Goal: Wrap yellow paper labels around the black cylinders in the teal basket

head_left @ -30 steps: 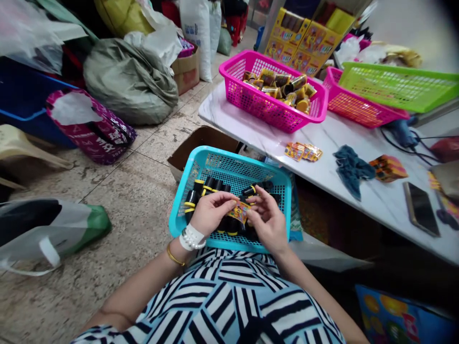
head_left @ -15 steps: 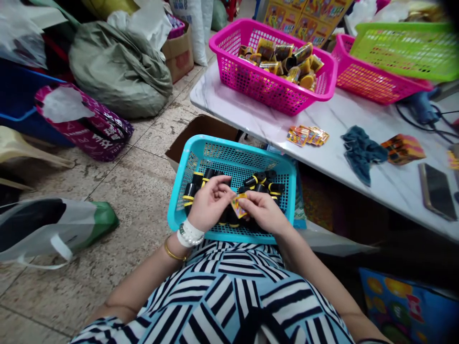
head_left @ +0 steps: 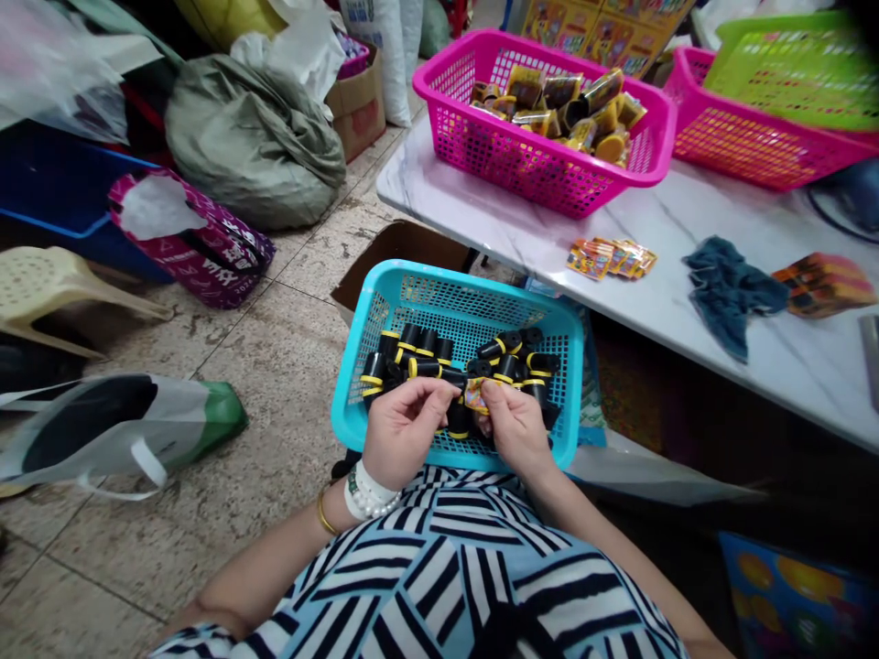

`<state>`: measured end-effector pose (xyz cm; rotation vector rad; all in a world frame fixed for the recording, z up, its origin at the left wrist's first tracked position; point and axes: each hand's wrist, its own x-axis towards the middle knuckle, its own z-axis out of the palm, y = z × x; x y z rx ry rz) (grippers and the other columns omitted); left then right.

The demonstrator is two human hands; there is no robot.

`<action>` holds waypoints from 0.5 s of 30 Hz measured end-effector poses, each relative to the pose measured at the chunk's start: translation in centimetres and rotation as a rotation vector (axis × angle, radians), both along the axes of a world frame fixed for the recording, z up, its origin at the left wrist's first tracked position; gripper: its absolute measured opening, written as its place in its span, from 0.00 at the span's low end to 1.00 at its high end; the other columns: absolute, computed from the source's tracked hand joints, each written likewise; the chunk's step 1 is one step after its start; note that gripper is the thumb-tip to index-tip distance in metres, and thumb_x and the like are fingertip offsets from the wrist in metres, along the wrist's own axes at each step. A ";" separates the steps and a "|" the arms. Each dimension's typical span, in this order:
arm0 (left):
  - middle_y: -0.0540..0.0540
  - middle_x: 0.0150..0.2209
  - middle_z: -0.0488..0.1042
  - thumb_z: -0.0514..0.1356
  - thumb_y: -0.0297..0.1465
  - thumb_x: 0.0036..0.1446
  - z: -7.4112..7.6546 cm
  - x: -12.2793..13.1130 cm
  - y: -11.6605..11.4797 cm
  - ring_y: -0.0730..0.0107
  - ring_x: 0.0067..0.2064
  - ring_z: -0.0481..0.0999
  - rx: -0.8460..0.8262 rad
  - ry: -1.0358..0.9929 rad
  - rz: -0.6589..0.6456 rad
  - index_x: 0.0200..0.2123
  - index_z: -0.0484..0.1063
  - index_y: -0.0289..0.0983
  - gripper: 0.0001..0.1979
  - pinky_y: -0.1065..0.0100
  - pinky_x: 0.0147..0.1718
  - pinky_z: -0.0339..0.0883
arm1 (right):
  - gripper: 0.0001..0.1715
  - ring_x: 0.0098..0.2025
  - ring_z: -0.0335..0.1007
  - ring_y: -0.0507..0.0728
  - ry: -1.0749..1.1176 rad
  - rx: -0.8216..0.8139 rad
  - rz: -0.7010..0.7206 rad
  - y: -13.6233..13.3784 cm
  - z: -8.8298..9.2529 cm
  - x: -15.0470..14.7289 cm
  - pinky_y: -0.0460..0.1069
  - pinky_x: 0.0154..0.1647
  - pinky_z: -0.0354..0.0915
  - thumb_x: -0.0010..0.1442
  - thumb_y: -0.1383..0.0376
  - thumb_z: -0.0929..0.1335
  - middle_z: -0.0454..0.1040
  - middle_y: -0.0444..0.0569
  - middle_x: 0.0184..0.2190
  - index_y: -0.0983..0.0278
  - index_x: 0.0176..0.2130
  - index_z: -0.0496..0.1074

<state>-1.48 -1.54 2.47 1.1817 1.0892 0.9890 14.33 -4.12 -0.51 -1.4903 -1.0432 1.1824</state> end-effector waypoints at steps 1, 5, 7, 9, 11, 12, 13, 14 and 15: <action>0.51 0.22 0.72 0.61 0.37 0.61 -0.1 0.1 0.0 0.80 0.20 0.64 0.011 0.006 0.008 0.35 0.79 0.35 0.11 0.75 0.21 0.60 | 0.30 0.19 0.54 0.49 -0.019 0.021 0.009 -0.1 0.0 0.0 0.46 0.20 0.54 0.63 0.44 0.63 0.61 0.41 0.16 0.63 0.22 0.66; 0.49 0.25 0.75 0.62 0.35 0.59 -0.6 0.3 0.0 0.77 0.24 0.69 0.046 0.025 0.017 0.37 0.80 0.35 0.10 0.74 0.25 0.66 | 0.27 0.21 0.56 0.49 -0.083 0.093 0.041 -0.3 -0.3 -0.1 0.46 0.22 0.55 0.66 0.49 0.62 0.63 0.41 0.18 0.63 0.24 0.68; 0.46 0.28 0.77 0.63 0.35 0.59 -1.0 0.4 -0.1 0.74 0.27 0.71 0.076 0.051 0.015 0.37 0.81 0.35 0.10 0.72 0.28 0.68 | 0.25 0.22 0.57 0.50 -0.137 0.128 0.056 -0.4 -0.6 -0.2 0.46 0.24 0.56 0.68 0.52 0.62 0.63 0.41 0.19 0.63 0.25 0.68; 0.44 0.31 0.78 0.64 0.35 0.57 -1.6 0.5 -0.1 0.72 0.29 0.73 0.102 0.085 0.009 0.37 0.82 0.34 0.10 0.70 0.30 0.69 | 0.23 0.24 0.58 0.50 -0.202 0.190 0.084 -0.4 -0.8 -0.2 0.47 0.26 0.57 0.69 0.56 0.61 0.64 0.42 0.21 0.63 0.25 0.67; 0.44 0.31 0.77 0.65 0.35 0.56 -2.0 0.4 0.0 0.71 0.30 0.73 0.121 0.122 -0.011 0.38 0.82 0.35 0.11 0.70 0.29 0.69 | 0.22 0.26 0.59 0.50 -0.263 0.259 0.124 -0.4 -0.8 -0.3 0.47 0.29 0.58 0.69 0.59 0.61 0.65 0.42 0.23 0.63 0.24 0.66; 0.44 0.30 0.76 0.66 0.34 0.55 -2.1 0.3 0.1 0.71 0.29 0.72 0.134 0.139 -0.017 0.38 0.82 0.35 0.10 0.70 0.29 0.68 | 0.20 0.27 0.60 0.51 -0.290 0.280 0.136 -0.4 -0.7 -0.2 0.47 0.30 0.58 0.68 0.60 0.62 0.65 0.43 0.24 0.63 0.25 0.66; 0.45 0.29 0.75 0.67 0.34 0.54 -2.2 0.2 0.2 0.71 0.29 0.72 0.153 0.154 -0.012 0.36 0.82 0.35 0.09 0.70 0.28 0.67 | 0.18 0.28 0.61 0.51 -0.312 0.287 0.132 -0.4 -0.7 -0.2 0.47 0.30 0.59 0.68 0.61 0.63 0.67 0.43 0.26 0.62 0.27 0.67; 0.46 0.28 0.74 0.67 0.33 0.54 -2.3 0.1 0.3 0.72 0.29 0.71 0.170 0.167 0.000 0.34 0.83 0.36 0.07 0.70 0.28 0.67 | 0.14 0.29 0.62 0.51 -0.329 0.276 0.116 -0.4 -0.6 -0.1 0.47 0.31 0.60 0.67 0.61 0.64 0.68 0.44 0.27 0.62 0.29 0.68; 0.46 0.28 0.74 0.67 0.32 0.53 -2.3 -0.1 0.4 0.72 0.30 0.71 0.182 0.179 0.019 0.31 0.82 0.36 0.05 0.71 0.28 0.67 | 0.11 0.30 0.64 0.52 -0.342 0.254 0.094 -0.4 -0.5 0.0 0.48 0.32 0.61 0.65 0.61 0.65 0.69 0.44 0.28 0.62 0.31 0.69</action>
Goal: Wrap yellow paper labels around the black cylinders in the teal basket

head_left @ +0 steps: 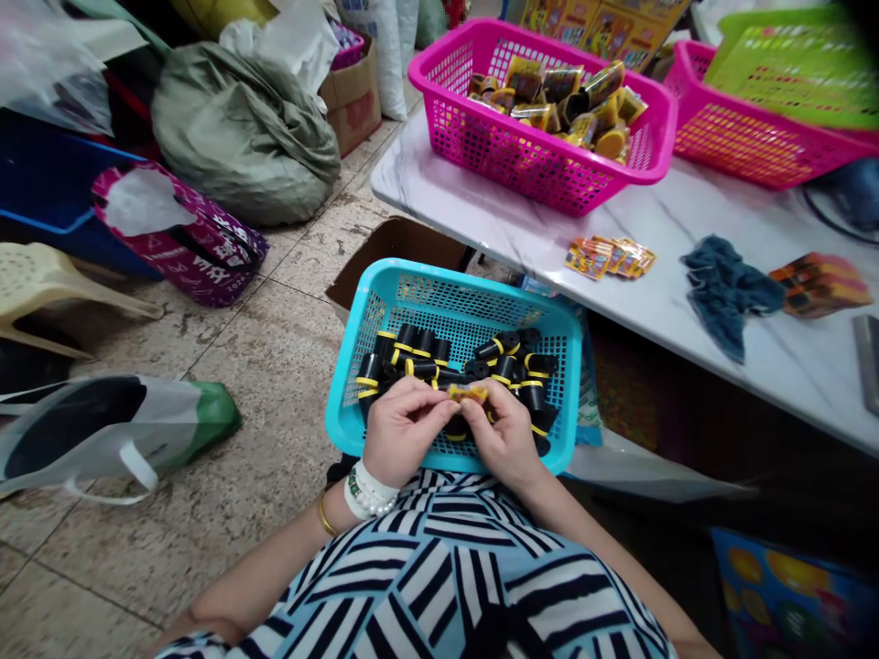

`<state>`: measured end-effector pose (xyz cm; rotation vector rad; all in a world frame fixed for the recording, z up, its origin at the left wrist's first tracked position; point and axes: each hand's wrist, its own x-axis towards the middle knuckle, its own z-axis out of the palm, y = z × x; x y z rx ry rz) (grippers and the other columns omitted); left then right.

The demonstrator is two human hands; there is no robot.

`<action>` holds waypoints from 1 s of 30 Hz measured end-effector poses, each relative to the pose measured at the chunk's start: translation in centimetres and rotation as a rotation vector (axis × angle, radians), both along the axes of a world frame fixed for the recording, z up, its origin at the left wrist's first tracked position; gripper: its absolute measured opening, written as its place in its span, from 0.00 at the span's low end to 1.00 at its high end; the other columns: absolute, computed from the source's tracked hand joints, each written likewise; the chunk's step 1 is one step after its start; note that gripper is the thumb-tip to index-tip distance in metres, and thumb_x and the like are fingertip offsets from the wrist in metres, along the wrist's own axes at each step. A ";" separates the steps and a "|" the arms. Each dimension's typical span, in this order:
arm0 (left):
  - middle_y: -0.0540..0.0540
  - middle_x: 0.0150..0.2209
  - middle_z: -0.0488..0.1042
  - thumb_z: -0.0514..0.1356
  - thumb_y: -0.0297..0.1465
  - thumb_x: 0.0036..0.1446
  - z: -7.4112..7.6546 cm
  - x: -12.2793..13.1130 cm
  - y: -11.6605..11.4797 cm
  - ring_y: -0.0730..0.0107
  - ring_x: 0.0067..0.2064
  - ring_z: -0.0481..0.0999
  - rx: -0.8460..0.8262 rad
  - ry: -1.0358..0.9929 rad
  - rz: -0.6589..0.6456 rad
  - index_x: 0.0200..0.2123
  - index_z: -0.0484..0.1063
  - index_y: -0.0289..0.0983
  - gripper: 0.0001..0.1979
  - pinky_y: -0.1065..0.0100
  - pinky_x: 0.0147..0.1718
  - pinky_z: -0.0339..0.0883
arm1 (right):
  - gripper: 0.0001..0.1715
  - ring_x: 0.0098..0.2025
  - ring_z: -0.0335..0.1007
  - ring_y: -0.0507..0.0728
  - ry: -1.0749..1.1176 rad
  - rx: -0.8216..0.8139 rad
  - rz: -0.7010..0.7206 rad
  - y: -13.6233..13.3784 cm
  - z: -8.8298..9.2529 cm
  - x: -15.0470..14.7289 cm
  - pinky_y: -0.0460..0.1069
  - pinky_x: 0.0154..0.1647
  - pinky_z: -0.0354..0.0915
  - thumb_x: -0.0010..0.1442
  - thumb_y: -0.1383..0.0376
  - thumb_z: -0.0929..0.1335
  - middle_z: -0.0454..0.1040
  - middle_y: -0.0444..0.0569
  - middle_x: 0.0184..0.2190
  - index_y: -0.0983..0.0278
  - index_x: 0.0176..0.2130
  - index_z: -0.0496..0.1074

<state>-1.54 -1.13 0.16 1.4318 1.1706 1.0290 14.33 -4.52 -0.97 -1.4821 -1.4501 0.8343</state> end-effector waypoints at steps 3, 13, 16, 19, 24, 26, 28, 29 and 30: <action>0.45 0.30 0.74 0.68 0.30 0.52 0.2 -0.4 0.2 0.70 0.32 0.73 -0.002 0.002 0.051 0.29 0.82 0.38 0.03 0.71 0.30 0.68 | 0.07 0.31 0.66 0.53 -0.022 -0.034 -0.046 -0.1 0.1 0.1 0.49 0.34 0.63 0.63 0.62 0.68 0.72 0.45 0.30 0.62 0.33 0.71; 0.54 0.17 0.70 0.68 0.36 0.51 0.8 -0.8 0.3 0.79 0.16 0.63 -0.374 -0.168 0.014 0.29 0.74 0.36 0.09 0.76 0.15 0.56 | 0.11 0.30 0.70 0.54 -0.129 0.000 0.152 1.7 1.9 1.9 0.49 0.34 0.65 0.65 0.59 0.66 0.76 0.46 0.29 0.61 0.33 0.74; 0.57 0.15 0.67 0.67 0.39 0.52 0.7 -1.0 0.4 0.81 0.13 0.60 -0.447 -0.233 0.035 0.29 0.69 0.37 0.13 0.78 0.13 0.50 | 0.14 0.38 0.72 0.58 -0.425 0.039 0.002 2.8 2.5 4.6 0.53 0.43 0.65 0.65 0.56 0.66 0.78 0.51 0.35 0.62 0.38 0.76; 0.57 0.16 0.66 0.69 0.38 0.49 0.6 -0.9 0.7 0.83 0.14 0.59 -0.476 -0.268 0.060 0.30 0.71 0.35 0.14 0.78 0.14 0.48 | 0.19 0.44 0.68 0.65 -0.887 0.048 -0.112 3.2 1.9 6.4 0.58 0.49 0.62 0.62 0.54 0.69 0.77 0.56 0.37 0.66 0.44 0.76; 0.55 0.15 0.67 0.69 0.38 0.47 0.6 -0.5 1.1 0.83 0.15 0.61 -0.656 -0.367 0.020 0.28 0.68 0.35 0.15 0.79 0.15 0.47 | 0.22 0.46 0.66 0.66 -1.152 -0.058 0.046 3.1 0.2 5.8 0.58 0.51 0.58 0.62 0.53 0.69 0.76 0.56 0.35 0.64 0.49 0.75; 0.56 0.15 0.66 0.69 0.38 0.47 0.7 -0.3 1.1 0.82 0.14 0.61 -0.696 -0.389 0.009 0.27 0.66 0.36 0.16 0.79 0.14 0.46 | 0.21 0.47 0.66 0.66 -1.169 -0.073 0.032 3.3 0.0 5.4 0.58 0.52 0.56 0.62 0.52 0.68 0.76 0.56 0.35 0.62 0.49 0.75; 0.56 0.15 0.67 0.69 0.39 0.47 0.8 -0.2 1.1 0.83 0.14 0.60 -0.689 -0.390 0.003 0.28 0.67 0.36 0.16 0.79 0.14 0.46 | 0.23 0.46 0.66 0.67 -1.183 -0.107 0.009 3.9 0.1 5.2 0.58 0.52 0.55 0.60 0.50 0.69 0.77 0.56 0.35 0.62 0.48 0.75; 0.55 0.15 0.67 0.70 0.39 0.47 0.9 -0.1 1.0 0.83 0.14 0.60 -0.684 -0.382 -0.004 0.29 0.68 0.36 0.16 0.79 0.15 0.46 | 0.24 0.45 0.67 0.67 -1.186 -0.133 0.000 4.2 0.1 5.2 0.58 0.51 0.55 0.59 0.49 0.69 0.77 0.57 0.35 0.62 0.48 0.75; 0.55 0.15 0.68 0.70 0.39 0.46 0.9 0.0 1.0 0.83 0.15 0.61 -0.685 -0.369 -0.014 0.30 0.70 0.35 0.16 0.79 0.15 0.46 | 0.26 0.44 0.67 0.67 -1.185 -0.162 -0.007 4.6 0.2 5.3 0.58 0.49 0.56 0.58 0.48 0.70 0.77 0.57 0.35 0.62 0.48 0.74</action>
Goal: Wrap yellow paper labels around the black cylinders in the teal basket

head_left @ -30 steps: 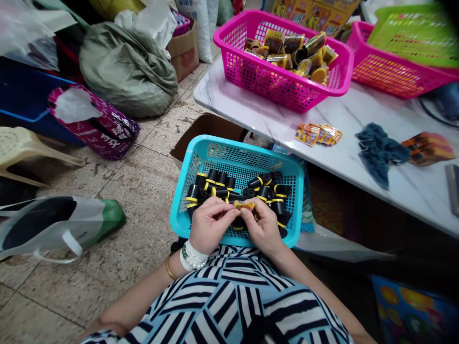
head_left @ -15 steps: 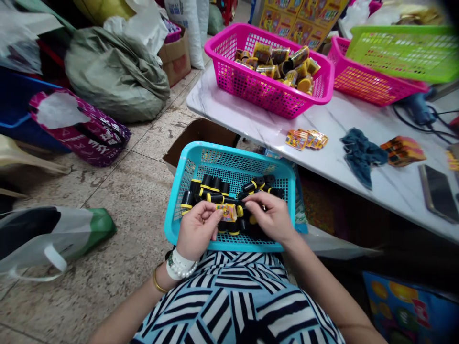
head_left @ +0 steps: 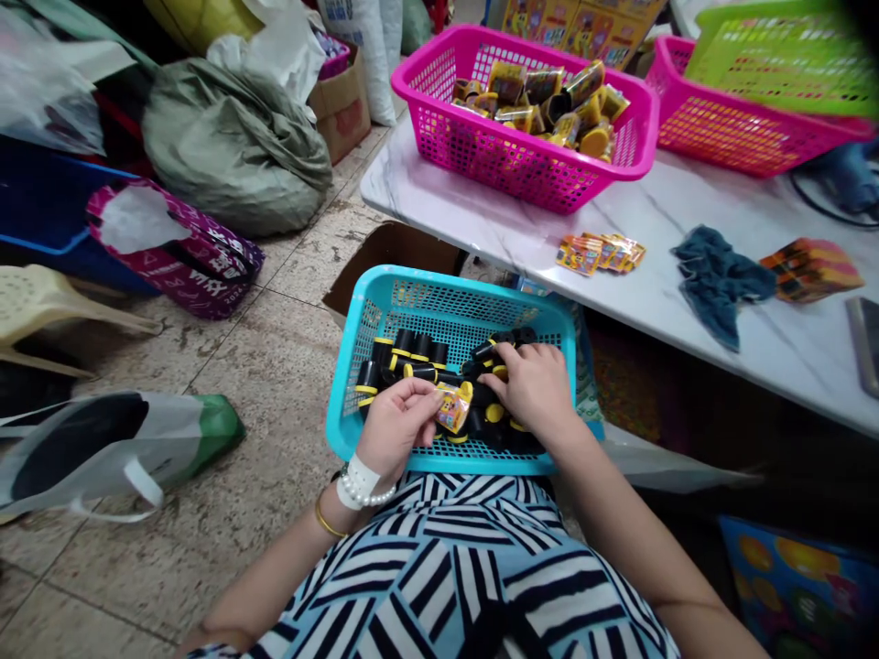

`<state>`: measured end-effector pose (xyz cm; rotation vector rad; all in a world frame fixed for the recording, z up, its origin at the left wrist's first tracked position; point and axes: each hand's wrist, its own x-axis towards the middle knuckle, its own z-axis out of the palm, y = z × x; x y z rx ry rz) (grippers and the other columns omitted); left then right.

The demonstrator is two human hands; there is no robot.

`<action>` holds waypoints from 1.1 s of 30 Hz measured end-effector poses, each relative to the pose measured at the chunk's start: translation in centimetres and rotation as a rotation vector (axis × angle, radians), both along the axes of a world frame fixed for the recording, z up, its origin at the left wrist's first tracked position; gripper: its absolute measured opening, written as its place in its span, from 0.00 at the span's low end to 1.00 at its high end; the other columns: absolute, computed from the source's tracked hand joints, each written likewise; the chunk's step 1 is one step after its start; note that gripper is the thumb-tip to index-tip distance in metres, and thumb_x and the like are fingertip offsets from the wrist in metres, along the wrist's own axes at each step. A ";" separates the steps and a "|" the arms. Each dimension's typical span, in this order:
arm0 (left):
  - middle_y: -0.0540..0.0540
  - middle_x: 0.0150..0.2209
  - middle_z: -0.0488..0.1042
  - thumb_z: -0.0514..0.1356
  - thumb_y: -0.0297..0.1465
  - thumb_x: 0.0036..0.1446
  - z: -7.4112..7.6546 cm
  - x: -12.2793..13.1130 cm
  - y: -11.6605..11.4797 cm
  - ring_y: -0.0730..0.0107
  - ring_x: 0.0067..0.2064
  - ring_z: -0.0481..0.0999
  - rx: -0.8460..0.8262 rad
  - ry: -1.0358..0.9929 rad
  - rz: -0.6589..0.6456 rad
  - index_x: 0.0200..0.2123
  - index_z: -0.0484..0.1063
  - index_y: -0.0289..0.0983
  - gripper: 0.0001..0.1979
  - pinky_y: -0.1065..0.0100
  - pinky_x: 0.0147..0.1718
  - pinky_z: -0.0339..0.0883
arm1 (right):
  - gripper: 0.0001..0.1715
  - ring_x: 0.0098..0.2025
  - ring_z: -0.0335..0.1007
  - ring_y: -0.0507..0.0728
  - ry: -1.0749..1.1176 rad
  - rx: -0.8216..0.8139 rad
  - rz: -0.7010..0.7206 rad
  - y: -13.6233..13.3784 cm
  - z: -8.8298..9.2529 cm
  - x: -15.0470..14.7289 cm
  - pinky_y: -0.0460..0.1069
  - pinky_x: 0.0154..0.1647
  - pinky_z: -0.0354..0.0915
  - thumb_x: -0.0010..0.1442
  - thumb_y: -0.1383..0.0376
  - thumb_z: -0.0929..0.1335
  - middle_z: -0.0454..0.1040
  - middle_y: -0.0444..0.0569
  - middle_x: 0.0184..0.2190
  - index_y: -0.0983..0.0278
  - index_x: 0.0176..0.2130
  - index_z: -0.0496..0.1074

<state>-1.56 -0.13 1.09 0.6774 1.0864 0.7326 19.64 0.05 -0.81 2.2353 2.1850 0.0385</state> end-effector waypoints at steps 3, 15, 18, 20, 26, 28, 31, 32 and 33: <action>0.53 0.15 0.69 0.72 0.38 0.42 0.2 0.1 0.0 0.82 0.16 0.62 -0.026 0.021 -0.043 0.32 0.74 0.33 0.18 0.78 0.15 0.47 | 0.23 0.40 0.69 0.66 0.029 -0.036 -0.054 1.1 0.2 0.4 0.57 0.45 0.57 0.58 0.50 0.69 0.78 0.58 0.34 0.64 0.45 0.73; 0.51 0.20 0.68 0.73 0.34 0.42 -0.4 0.3 1.4 0.85 0.19 0.59 -0.257 -0.188 -0.017 0.31 0.73 0.30 0.16 0.81 0.15 0.39 | 0.19 0.31 0.77 0.56 1.606 -0.007 -0.240 -4.1 3.3 0.0 0.54 0.36 0.75 0.56 0.57 0.73 0.79 0.48 0.39 0.57 0.47 0.73; 0.51 0.23 0.69 0.73 0.31 0.42 -0.5 0.7 1.6 0.85 0.20 0.61 -0.285 -0.241 -0.028 0.32 0.74 0.29 0.16 0.81 0.14 0.40 | 0.20 0.30 0.77 0.55 1.748 -0.103 -0.265 -4.8 2.9 -0.5 0.53 0.36 0.76 0.55 0.58 0.75 0.79 0.47 0.39 0.57 0.48 0.75; 0.50 0.25 0.70 0.73 0.31 0.43 -0.5 0.9 1.7 0.86 0.20 0.61 -0.307 -0.272 -0.034 0.33 0.75 0.29 0.15 0.82 0.14 0.40 | 0.20 0.30 0.77 0.54 1.755 -0.117 -0.275 -5.0 2.7 -0.6 0.53 0.36 0.76 0.55 0.58 0.75 0.79 0.47 0.36 0.57 0.48 0.76; 0.52 0.24 0.68 0.72 0.31 0.45 -0.9 1.2 1.8 0.88 0.19 0.58 -0.321 -0.308 -0.048 0.31 0.73 0.31 0.14 0.83 0.13 0.40 | 0.18 0.27 0.72 0.52 1.715 -0.101 -0.257 -5.1 2.7 -0.5 0.50 0.32 0.72 0.56 0.59 0.74 0.77 0.45 0.31 0.58 0.48 0.77; 0.53 0.23 0.66 0.72 0.31 0.46 -1.0 1.4 1.8 0.88 0.18 0.59 -0.327 -0.322 -0.053 0.31 0.73 0.31 0.14 0.84 0.13 0.40 | 0.18 0.29 0.72 0.52 1.712 -0.058 -0.259 -5.1 2.6 -0.8 0.50 0.34 0.72 0.57 0.59 0.74 0.78 0.46 0.34 0.57 0.48 0.77; 0.53 0.24 0.67 0.72 0.31 0.46 -1.0 1.6 1.7 0.88 0.19 0.59 -0.343 -0.367 -0.061 0.31 0.72 0.31 0.14 0.84 0.13 0.42 | 0.17 0.38 0.74 0.56 1.623 0.015 -0.270 -5.0 2.7 -1.3 0.51 0.41 0.73 0.57 0.59 0.74 0.78 0.48 0.41 0.57 0.47 0.77; 0.52 0.25 0.68 0.72 0.30 0.47 -1.0 1.6 1.7 0.89 0.19 0.59 -0.348 -0.385 -0.059 0.31 0.72 0.31 0.14 0.84 0.13 0.42 | 0.17 0.41 0.74 0.57 1.577 0.036 -0.271 -5.0 2.7 -1.4 0.52 0.43 0.72 0.56 0.59 0.74 0.77 0.48 0.43 0.57 0.47 0.78; 0.52 0.25 0.68 0.72 0.30 0.47 -1.0 1.7 1.6 0.89 0.19 0.58 -0.354 -0.401 -0.058 0.32 0.72 0.30 0.13 0.85 0.13 0.43 | 0.17 0.43 0.74 0.58 1.531 0.057 -0.268 -5.0 2.8 -1.6 0.53 0.45 0.72 0.57 0.59 0.74 0.77 0.49 0.43 0.57 0.47 0.78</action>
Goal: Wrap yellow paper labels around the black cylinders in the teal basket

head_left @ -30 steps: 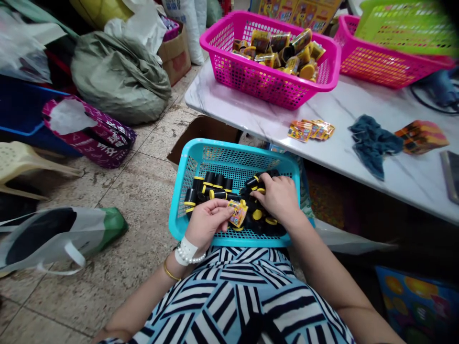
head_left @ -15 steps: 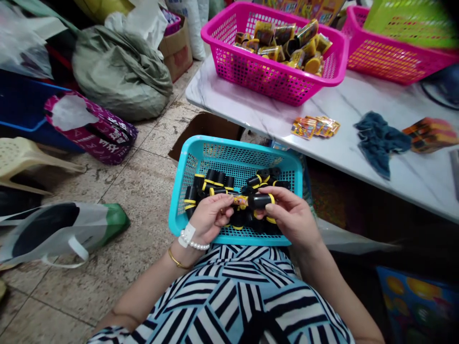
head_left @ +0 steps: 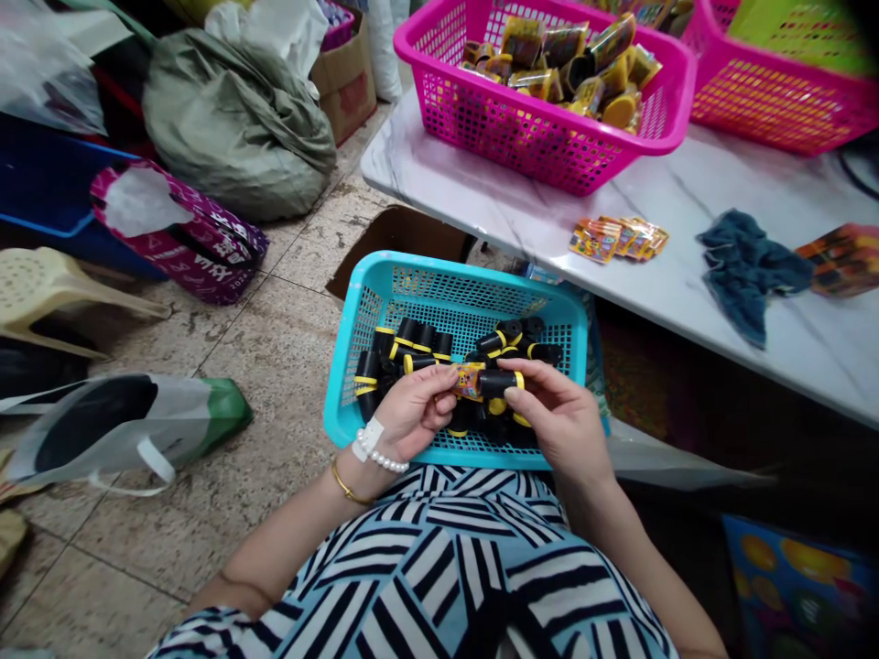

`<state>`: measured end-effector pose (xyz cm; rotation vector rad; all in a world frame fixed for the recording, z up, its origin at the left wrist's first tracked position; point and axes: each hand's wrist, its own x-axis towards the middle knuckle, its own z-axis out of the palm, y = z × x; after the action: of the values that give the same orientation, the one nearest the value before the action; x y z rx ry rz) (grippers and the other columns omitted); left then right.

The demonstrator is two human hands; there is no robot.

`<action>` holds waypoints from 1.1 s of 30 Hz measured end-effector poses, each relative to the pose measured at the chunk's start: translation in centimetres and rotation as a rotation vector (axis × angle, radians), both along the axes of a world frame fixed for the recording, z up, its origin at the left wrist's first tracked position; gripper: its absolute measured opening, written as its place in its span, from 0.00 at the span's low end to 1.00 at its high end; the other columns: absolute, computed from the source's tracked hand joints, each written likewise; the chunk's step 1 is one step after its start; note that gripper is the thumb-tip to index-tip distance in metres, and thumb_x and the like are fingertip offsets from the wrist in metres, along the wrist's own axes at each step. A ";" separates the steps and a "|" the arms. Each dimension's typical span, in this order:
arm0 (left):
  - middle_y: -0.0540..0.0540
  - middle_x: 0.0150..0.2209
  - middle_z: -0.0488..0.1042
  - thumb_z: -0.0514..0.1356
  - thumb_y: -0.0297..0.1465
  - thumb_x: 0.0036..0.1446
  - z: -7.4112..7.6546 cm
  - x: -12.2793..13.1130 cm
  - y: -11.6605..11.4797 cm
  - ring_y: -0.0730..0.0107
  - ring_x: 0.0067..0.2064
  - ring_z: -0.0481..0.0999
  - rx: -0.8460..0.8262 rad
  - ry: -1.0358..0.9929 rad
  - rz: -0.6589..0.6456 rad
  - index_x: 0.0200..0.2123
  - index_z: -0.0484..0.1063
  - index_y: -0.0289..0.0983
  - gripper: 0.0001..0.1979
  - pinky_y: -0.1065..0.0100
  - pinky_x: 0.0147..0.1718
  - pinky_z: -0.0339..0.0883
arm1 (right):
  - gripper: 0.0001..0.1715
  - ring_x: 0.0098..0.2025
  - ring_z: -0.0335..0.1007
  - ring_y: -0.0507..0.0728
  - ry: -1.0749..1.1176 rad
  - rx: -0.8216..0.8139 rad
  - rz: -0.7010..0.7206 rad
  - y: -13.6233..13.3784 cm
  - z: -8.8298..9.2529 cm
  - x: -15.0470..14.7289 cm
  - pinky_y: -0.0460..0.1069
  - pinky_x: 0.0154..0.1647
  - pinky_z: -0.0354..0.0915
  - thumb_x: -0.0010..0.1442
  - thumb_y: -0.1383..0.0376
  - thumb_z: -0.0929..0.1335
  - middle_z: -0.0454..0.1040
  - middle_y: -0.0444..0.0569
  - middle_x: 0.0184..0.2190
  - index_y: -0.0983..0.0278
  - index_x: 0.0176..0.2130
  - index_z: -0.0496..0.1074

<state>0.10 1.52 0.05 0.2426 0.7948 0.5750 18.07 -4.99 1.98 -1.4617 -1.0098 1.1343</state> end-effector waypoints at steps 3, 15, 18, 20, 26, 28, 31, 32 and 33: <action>0.51 0.28 0.70 0.71 0.28 0.47 -0.2 0.0 0.0 0.90 0.18 0.58 -0.019 -0.027 0.010 0.34 0.72 0.30 0.13 0.85 0.13 0.44 | 0.14 0.43 0.73 0.57 -0.128 0.055 -0.019 -0.1 0.3 -0.3 0.53 0.46 0.71 0.58 0.61 0.72 0.75 0.49 0.43 0.57 0.46 0.78; 0.50 0.28 0.71 0.71 0.28 0.48 -0.7 -0.1 0.0 0.90 0.17 0.57 -0.025 -0.083 0.018 0.33 0.70 0.30 0.13 0.84 0.12 0.45 | 0.13 0.34 0.69 0.52 -0.260 0.075 -0.019 0.0 0.1 -0.6 0.47 0.33 0.67 0.59 0.62 0.71 0.73 0.47 0.38 0.60 0.46 0.77; 0.50 0.29 0.72 0.70 0.29 0.49 -0.9 -0.2 -0.1 0.89 0.18 0.58 -0.014 -0.083 0.012 0.34 0.70 0.31 0.13 0.84 0.13 0.45 | 0.14 0.32 0.69 0.51 -0.146 0.016 -0.041 0.3 -0.4 -0.8 0.47 0.32 0.68 0.58 0.61 0.71 0.73 0.46 0.36 0.60 0.46 0.77; 0.50 0.28 0.71 0.71 0.29 0.48 -1.0 -0.2 -0.2 0.89 0.18 0.58 -0.014 -0.081 0.013 0.34 0.70 0.32 0.13 0.83 0.13 0.45 | 0.14 0.32 0.69 0.51 -0.150 0.036 -0.062 0.4 -0.5 -1.1 0.47 0.32 0.69 0.58 0.62 0.71 0.73 0.46 0.37 0.60 0.45 0.77; 0.53 0.23 0.67 0.71 0.32 0.47 -0.9 0.2 -0.5 0.87 0.18 0.57 0.035 -0.003 0.005 0.34 0.72 0.31 0.15 0.82 0.13 0.42 | 0.15 0.39 0.70 0.54 -0.464 0.265 -0.115 0.0 -0.5 -1.6 0.48 0.33 0.69 0.58 0.65 0.71 0.72 0.49 0.41 0.57 0.46 0.78; 0.53 0.22 0.66 0.71 0.34 0.47 -0.5 0.4 -0.8 0.85 0.20 0.59 0.118 0.095 0.057 0.35 0.74 0.30 0.16 0.82 0.14 0.43 | 0.17 0.40 0.71 0.55 -0.515 0.291 -0.101 -0.3 -0.5 -1.3 0.50 0.36 0.70 0.58 0.66 0.71 0.72 0.49 0.42 0.56 0.48 0.77; 0.48 0.32 0.74 0.72 0.35 0.47 0.3 0.3 -1.1 0.80 0.28 0.69 0.279 0.229 0.157 0.42 0.75 0.33 0.20 0.81 0.19 0.56 | 0.20 0.42 0.71 0.56 -0.477 0.303 -0.065 -0.5 -0.3 -0.6 0.51 0.39 0.69 0.58 0.67 0.72 0.73 0.49 0.43 0.54 0.51 0.77; 0.45 0.38 0.75 0.72 0.35 0.47 0.6 0.1 -1.1 0.77 0.32 0.72 0.318 0.235 0.145 0.46 0.74 0.34 0.23 0.79 0.23 0.62 | 0.21 0.42 0.71 0.55 -0.452 0.305 -0.052 -0.6 -0.1 -0.5 0.50 0.38 0.69 0.58 0.67 0.72 0.73 0.48 0.43 0.53 0.51 0.76; 0.44 0.42 0.76 0.72 0.35 0.47 0.9 -0.1 -1.0 0.74 0.36 0.74 0.342 0.217 0.098 0.48 0.74 0.36 0.24 0.76 0.27 0.66 | 0.22 0.41 0.71 0.55 -0.435 0.310 -0.032 -0.5 0.1 -0.3 0.50 0.38 0.69 0.58 0.67 0.72 0.73 0.48 0.43 0.52 0.52 0.76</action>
<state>0.01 0.50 0.97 0.5902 0.9187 0.7866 17.72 -5.54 2.08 -1.4909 -1.3862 0.6078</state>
